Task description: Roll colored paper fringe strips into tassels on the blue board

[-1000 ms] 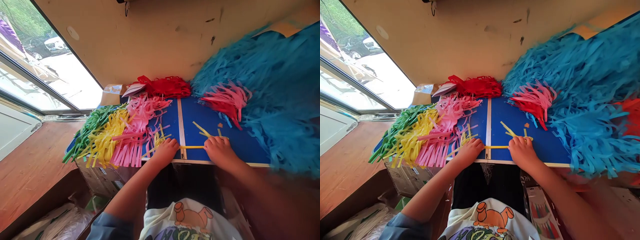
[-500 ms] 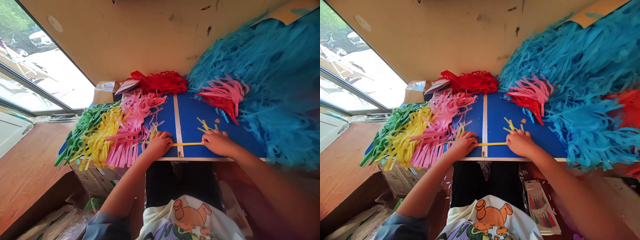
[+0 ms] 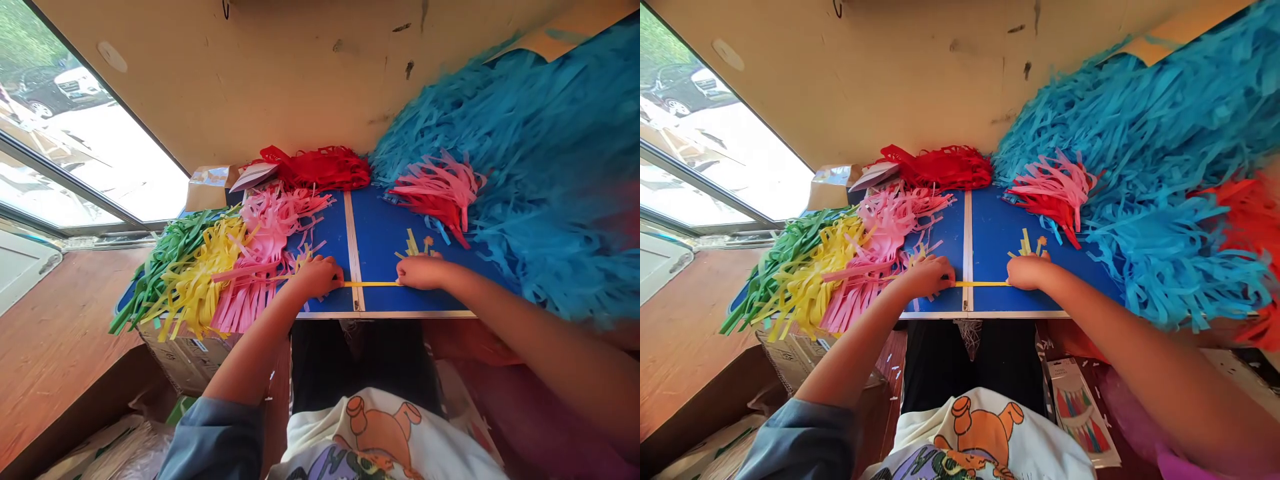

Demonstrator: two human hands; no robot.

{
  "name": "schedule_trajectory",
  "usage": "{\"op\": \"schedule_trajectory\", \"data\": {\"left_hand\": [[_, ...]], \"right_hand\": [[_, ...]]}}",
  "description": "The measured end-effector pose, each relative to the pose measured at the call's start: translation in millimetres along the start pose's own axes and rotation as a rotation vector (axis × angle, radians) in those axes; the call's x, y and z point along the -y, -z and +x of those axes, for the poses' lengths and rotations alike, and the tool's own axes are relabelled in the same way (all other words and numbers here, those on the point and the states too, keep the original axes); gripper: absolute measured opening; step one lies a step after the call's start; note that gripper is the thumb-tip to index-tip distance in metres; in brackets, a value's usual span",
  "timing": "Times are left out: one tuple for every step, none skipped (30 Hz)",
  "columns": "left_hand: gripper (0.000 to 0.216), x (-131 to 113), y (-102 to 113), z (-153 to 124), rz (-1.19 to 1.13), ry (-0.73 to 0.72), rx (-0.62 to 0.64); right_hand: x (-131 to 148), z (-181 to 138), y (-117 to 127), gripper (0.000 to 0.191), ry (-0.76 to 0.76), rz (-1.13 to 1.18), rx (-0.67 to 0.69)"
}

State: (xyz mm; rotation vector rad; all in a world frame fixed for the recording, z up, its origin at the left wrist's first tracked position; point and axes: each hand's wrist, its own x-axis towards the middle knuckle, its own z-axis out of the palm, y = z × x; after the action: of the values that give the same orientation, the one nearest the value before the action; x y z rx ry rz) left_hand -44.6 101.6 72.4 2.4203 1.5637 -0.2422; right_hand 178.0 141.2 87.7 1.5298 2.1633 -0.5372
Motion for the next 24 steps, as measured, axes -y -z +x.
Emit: {"op": "schedule_trajectory", "data": {"left_hand": [[0.016,1,-1,0,-0.012,-0.002,-0.002],[0.016,3,-2,0,-0.022,-0.002,-0.004],[0.016,4,-2,1,-0.029,-0.001,-0.007],[0.015,4,-2,1,-0.035,0.002,-0.009],[0.015,5,-3,2,-0.038,0.005,-0.01],[0.014,6,-3,3,-0.041,0.012,-0.013],[0.014,7,-3,4,-0.042,0.025,-0.017],[0.014,9,-3,5,-0.045,0.041,-0.021],[0.016,10,-3,5,-0.047,0.06,-0.026],[0.018,11,-3,6,-0.049,0.079,-0.031],[0.021,12,-3,7,-0.051,0.096,-0.036],[0.023,13,-4,7,-0.053,0.11,-0.04],[0.024,14,-4,6,-0.052,0.121,-0.044],[0.026,14,-5,6,-0.05,0.135,-0.047],[0.028,14,-5,5,-0.048,0.151,-0.051],[0.031,13,-6,5,-0.047,0.166,-0.054],[0.034,13,-7,4,-0.046,0.178,-0.055],[0.038,12,-8,4,-0.046,0.184,-0.054],[0.04,12,-9,4,-0.046,0.187,-0.052],[0.042,12,-9,4,-0.046,0.186,-0.05],[0.043,13,-10,4,-0.046,0.182,-0.046],[0.043,13,-10,4,-0.047,0.18,-0.044],[0.043,13,-10,4,-0.05,0.179,-0.041],[0.042,14,-10,4,-0.052,0.178,-0.038]], "right_hand": [[-3,-1,-1,0.016,-0.006,0.016,-0.006],[-6,-1,-2,0.016,-0.017,0.031,-0.013],[-8,0,-4,0.016,-0.03,0.046,-0.023],[-11,1,-6,0.016,-0.044,0.061,-0.035],[-13,2,-8,0.018,-0.057,0.075,-0.05],[-15,3,-10,0.019,-0.067,0.09,-0.066],[-17,5,-13,0.02,-0.075,0.104,-0.08],[-18,7,-14,0.021,-0.081,0.119,-0.09],[-20,9,-15,0.021,-0.087,0.132,-0.095],[-21,11,-15,0.021,-0.093,0.144,-0.095],[-22,12,-15,0.021,-0.098,0.154,-0.092],[-23,13,-13,0.021,-0.102,0.162,-0.087],[-23,13,-12,0.021,-0.104,0.167,-0.087],[-23,12,-10,0.02,-0.104,0.17,-0.094],[-21,9,-9,0.019,-0.105,0.17,-0.108],[-17,5,-9,0.018,-0.108,0.168,-0.154],[-10,-1,-11,0.019,-0.118,0.166,-0.242],[-1,-9,-16,0.021,-0.135,0.165,-0.37],[10,-17,-22,0.023,-0.148,0.167,-0.54],[23,-24,-31,0.023,-0.155,0.169,-0.731],[37,-31,-42,0.022,-0.133,0.175,-0.896],[49,-37,-54,0.022,-0.053,0.183,-1.009],[61,-40,-65,0.023,0.064,0.187,-1.071],[69,-41,-76,0.024,0.148,0.196,-1.104]]}}
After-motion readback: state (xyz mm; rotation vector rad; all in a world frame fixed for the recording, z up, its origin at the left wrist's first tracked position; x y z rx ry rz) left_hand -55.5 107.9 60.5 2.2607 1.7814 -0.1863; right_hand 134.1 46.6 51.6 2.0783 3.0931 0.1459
